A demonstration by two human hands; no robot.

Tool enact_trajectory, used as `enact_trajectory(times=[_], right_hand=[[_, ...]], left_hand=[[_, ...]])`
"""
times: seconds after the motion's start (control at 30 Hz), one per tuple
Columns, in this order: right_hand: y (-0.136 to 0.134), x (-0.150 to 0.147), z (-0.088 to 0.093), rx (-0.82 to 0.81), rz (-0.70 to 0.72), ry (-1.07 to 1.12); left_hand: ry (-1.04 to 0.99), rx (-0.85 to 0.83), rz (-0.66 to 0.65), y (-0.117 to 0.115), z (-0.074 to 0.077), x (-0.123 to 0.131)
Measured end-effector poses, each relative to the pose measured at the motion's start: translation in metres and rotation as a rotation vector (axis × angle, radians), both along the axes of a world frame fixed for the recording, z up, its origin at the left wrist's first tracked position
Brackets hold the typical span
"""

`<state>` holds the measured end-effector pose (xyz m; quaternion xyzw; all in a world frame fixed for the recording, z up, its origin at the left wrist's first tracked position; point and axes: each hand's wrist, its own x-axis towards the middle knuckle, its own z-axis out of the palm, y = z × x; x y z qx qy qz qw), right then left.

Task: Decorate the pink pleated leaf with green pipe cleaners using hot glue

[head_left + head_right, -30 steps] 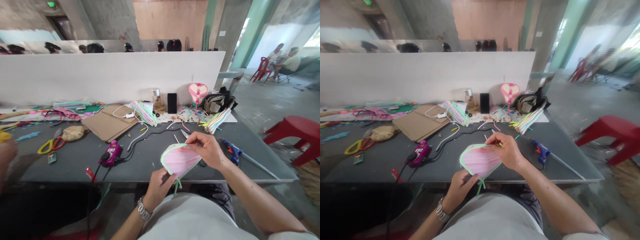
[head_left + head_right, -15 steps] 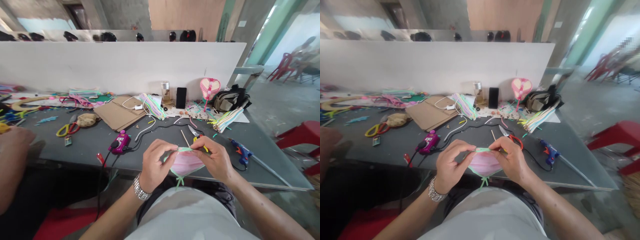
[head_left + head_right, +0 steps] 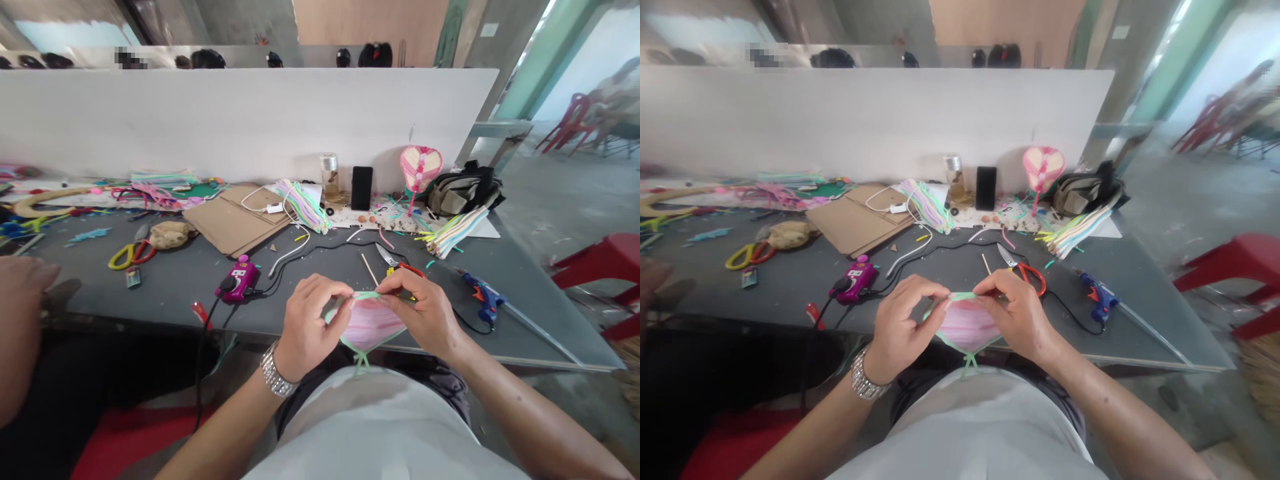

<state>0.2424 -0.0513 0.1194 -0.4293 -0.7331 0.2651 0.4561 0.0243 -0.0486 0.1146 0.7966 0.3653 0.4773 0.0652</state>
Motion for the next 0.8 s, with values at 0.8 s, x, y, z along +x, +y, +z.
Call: enact_trajectory(times=[0.8], right_hand=[[0.003, 0.0, -0.001, -0.091, -0.003, 0.107]], left_hand=[[-0.015, -0.031, -0.017, 0.008, -0.001, -0.001]])
